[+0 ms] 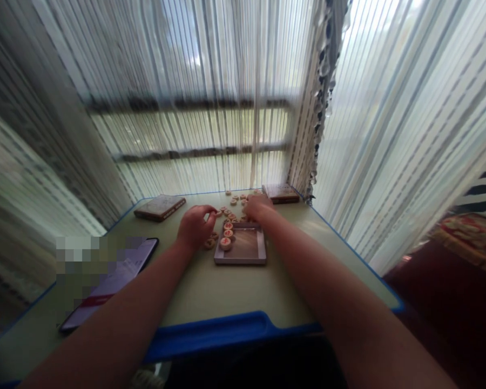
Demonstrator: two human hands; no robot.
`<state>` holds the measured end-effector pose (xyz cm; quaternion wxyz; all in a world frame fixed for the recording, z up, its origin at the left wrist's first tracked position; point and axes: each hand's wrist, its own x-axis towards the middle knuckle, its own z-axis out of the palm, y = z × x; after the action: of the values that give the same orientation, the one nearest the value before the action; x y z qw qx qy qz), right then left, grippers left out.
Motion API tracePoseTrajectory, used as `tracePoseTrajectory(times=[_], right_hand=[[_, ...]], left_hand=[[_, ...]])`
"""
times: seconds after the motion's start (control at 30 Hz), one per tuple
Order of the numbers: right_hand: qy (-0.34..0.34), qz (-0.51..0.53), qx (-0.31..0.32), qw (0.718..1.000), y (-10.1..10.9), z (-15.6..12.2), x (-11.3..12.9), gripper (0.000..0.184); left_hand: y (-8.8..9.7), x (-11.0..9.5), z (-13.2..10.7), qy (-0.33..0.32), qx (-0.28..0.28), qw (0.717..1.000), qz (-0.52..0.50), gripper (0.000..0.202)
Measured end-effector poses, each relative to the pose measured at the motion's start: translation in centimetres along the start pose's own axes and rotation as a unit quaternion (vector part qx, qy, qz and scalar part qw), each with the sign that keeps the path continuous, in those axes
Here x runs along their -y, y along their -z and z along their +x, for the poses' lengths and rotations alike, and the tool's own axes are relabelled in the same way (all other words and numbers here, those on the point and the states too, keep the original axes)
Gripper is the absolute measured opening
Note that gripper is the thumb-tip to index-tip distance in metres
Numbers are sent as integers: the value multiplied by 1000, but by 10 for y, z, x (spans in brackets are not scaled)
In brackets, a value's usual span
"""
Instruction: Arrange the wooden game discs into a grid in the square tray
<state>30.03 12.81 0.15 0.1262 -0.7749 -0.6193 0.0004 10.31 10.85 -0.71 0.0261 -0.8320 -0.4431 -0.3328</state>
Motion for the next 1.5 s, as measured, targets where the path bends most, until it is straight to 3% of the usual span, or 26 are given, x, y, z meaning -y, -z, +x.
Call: tracePoseTrajectory(times=[0.1,0.23,0.57,0.8,1.0,1.17,1.27,1.4,1.5], right_hand=[[7,2,-8,1000,-1,28,-10,40],[19,-83,-30,996,-4,47,-24,38],[34,-128,-42,990,-2,25,-18,32],[31,-104,7,994,-2,27,-1,29],[42,-86,-70,993,-13,35,-10,45],[67,-131,10,989,-17,44,-14,36],[68,-133,21,988,-18,46,-14,32],[62,-107,-6,992,-18,45,-15,46],[27,-85,30,996,-20,48,-14,51]], left_hand=[[0,-2,-2,-8,-6,1000,2,27],[-3,-6,-2,-15,-42,999,6,24],[-3,-3,-1,-13,-79,997,7,19],[2,-7,-4,-23,-69,997,-10,19],[1,-7,-4,-23,-82,996,-20,19],[0,-9,-6,-16,-90,995,-28,20],[0,-8,-6,-12,-100,995,-28,20],[-2,-7,-6,-5,-100,995,-24,20],[-4,-5,-6,7,-98,995,-18,20]])
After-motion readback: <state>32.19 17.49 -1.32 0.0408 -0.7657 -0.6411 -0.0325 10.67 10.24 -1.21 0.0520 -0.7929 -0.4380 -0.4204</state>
